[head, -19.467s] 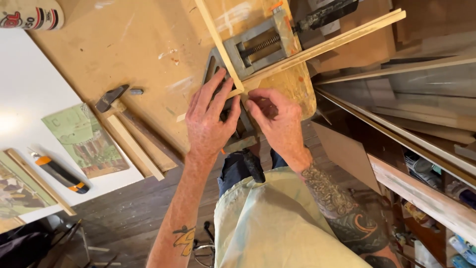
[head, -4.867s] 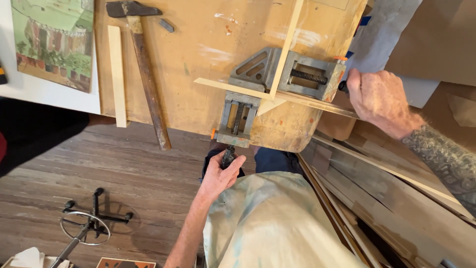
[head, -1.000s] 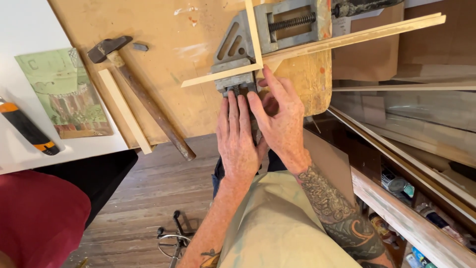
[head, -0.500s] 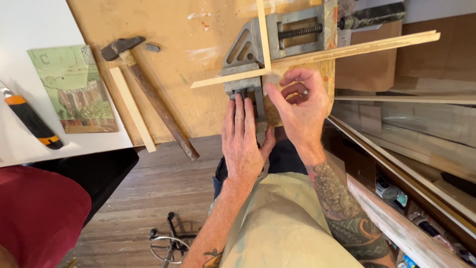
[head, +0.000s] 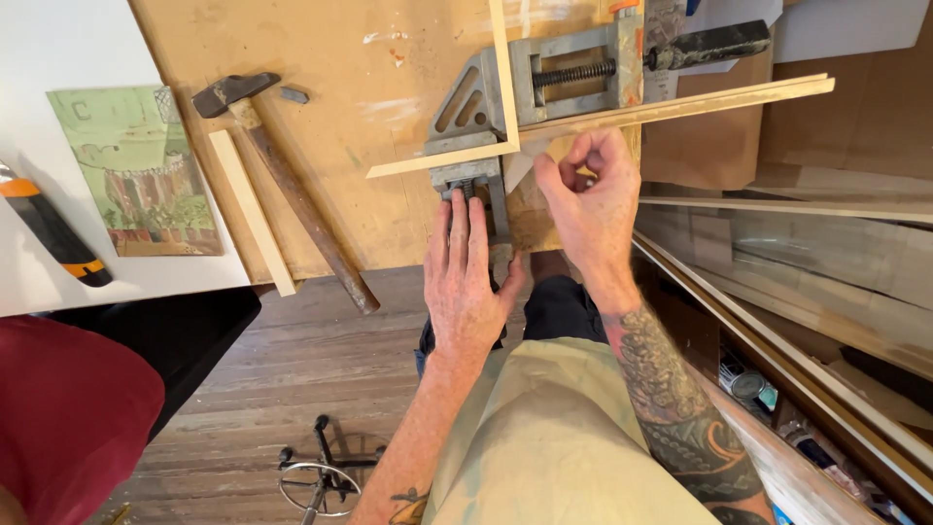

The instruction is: Assembling small wooden frames by aligning strips in a corner clamp and applying wood glue.

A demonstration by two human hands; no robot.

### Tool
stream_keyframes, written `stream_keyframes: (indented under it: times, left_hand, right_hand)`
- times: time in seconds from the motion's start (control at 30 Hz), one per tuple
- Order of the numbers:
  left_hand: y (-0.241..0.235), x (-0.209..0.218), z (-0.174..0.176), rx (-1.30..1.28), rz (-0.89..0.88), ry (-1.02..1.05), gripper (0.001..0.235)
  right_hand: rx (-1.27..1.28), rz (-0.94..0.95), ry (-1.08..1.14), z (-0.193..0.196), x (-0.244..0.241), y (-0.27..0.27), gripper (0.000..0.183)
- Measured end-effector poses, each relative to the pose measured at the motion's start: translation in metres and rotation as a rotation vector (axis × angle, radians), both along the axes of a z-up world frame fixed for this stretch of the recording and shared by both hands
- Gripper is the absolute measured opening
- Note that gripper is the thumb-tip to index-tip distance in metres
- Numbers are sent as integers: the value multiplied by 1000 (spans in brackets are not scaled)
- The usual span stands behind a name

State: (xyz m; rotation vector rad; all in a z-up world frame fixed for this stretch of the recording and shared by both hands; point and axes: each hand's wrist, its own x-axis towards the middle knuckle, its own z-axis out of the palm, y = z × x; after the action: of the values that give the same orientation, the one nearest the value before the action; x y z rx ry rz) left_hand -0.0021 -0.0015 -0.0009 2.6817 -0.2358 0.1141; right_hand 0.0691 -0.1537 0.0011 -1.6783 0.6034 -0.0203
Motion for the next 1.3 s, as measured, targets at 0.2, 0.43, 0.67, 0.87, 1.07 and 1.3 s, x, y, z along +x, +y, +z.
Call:
stream_keyframes:
  times: [0.2, 0.43, 0.67, 0.87, 1.07, 1.3]
  left_hand:
    - [-1, 1, 4, -41, 12, 13, 82]
    - [1, 1, 7, -19, -11, 33, 81]
    - [7, 6, 3, -9, -35, 23, 82]
    - [3, 8, 7, 31, -52, 50, 79]
    - [4, 7, 3, 31, -59, 42, 75]
    - [8, 9, 6, 15, -120, 30, 78]
  right_hand:
    - [142, 62, 3, 16, -21, -4, 23]
    - [97, 69, -75, 13, -20, -1, 6]
    - [30, 74, -234, 13, -24, 14, 16]
    - [116, 42, -221, 15, -33, 30, 25]
    - [210, -51, -181, 23, -29, 39, 27]
    - [-157, 8, -323, -20, -28, 29, 28]
